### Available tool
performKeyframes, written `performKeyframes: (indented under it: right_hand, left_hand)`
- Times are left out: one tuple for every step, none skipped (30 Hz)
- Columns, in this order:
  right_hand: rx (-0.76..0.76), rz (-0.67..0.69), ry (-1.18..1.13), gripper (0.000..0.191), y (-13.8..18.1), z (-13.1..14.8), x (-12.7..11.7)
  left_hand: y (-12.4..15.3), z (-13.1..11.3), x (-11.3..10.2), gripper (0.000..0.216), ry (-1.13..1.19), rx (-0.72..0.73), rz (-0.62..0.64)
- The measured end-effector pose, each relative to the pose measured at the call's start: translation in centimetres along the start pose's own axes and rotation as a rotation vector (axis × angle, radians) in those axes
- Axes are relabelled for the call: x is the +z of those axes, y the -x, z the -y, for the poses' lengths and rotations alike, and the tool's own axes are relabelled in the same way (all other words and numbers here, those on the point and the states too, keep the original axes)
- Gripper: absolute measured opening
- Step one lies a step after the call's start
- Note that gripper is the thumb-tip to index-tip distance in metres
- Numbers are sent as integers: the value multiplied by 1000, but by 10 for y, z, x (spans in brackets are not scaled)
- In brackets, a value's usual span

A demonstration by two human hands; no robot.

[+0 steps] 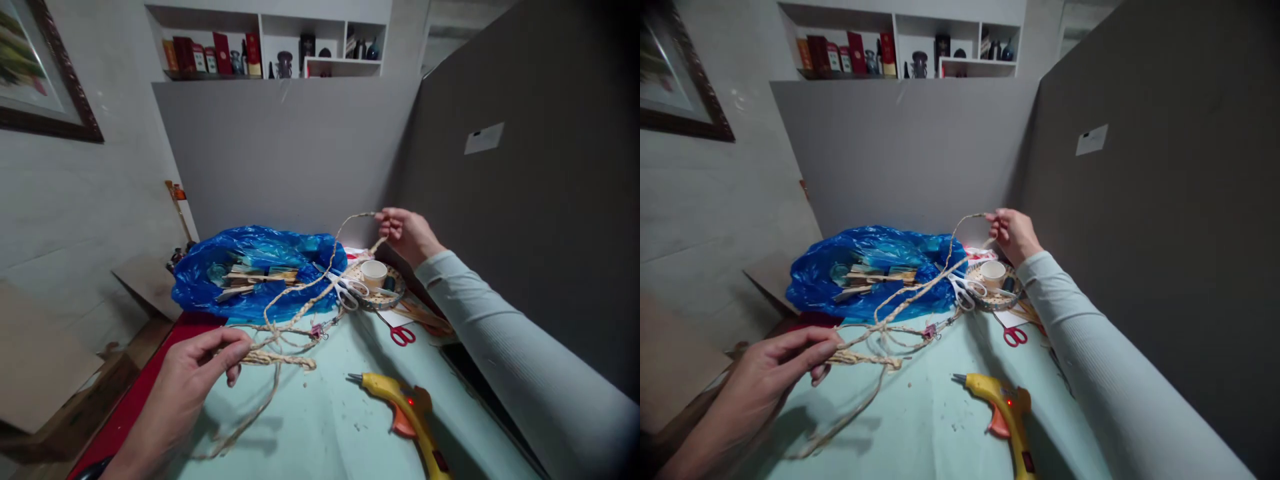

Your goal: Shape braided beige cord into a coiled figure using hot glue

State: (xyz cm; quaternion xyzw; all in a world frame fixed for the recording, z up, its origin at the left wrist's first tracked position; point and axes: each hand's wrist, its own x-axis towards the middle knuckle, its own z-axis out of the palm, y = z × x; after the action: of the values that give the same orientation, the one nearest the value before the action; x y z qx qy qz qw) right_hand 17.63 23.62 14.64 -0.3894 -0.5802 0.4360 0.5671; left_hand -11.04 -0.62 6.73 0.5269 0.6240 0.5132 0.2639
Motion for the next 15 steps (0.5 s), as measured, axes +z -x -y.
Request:
performKeyframes:
  right_hand:
    - [-2, 6, 84, 31, 4, -10, -7]
    - [-5, 17, 175, 34, 9, -20, -14]
    - [-23, 22, 260, 33, 16, -28, -19]
    - [-46, 26, 339, 33, 25, -34, -23]
    - [-79, 27, 409, 28, 36, -37, -25]
    - [-118, 28, 468, 23, 50, -39, -26]
    - [-162, 32, 511, 13, 65, -39, -23]
    - [-211, 44, 540, 9, 83, -38, -19]
    - [-262, 61, 551, 12, 101, -36, -13]
    - [-300, 108, 553, 14, 120, -33, -5]
    - [-323, 181, 546, 14, 139, -31, 4]
    - [-339, 312, 534, 14, 156, -29, 12]
    - [-362, 507, 520, 18, 171, -28, 20]
    - [-370, 618, 514, 21, 183, -28, 27]
    - [-351, 727, 533, 21, 192, -30, 32]
  left_hand:
    - [0, -1, 1, 26, -6, 8, 0]
    - [-1, -2, 3, 25, -12, 13, 5]
    - [-1, -3, 5, 24, -17, 13, 15]
    - [-1, -2, 7, 23, -22, 9, 27]
    - [0, -1, 10, 22, -27, 1, 44]
    - [0, 0, 13, 21, -31, -10, 61]
    - [1, 2, 15, 21, -33, -24, 82]
    - [2, 4, 18, 21, -33, -38, 103]
    - [3, 6, 22, 21, -34, -50, 125]
    - [5, 7, 26, 21, -33, -65, 138]
    - [7, 8, 30, 21, -25, -86, 145]
    - [10, 8, 35, 20, -11, -110, 146]
    - [12, 7, 39, 19, 8, -133, 146]
    - [14, 7, 44, 18, 26, -156, 145]
    - [16, 6, 48, 18, 40, -174, 147]
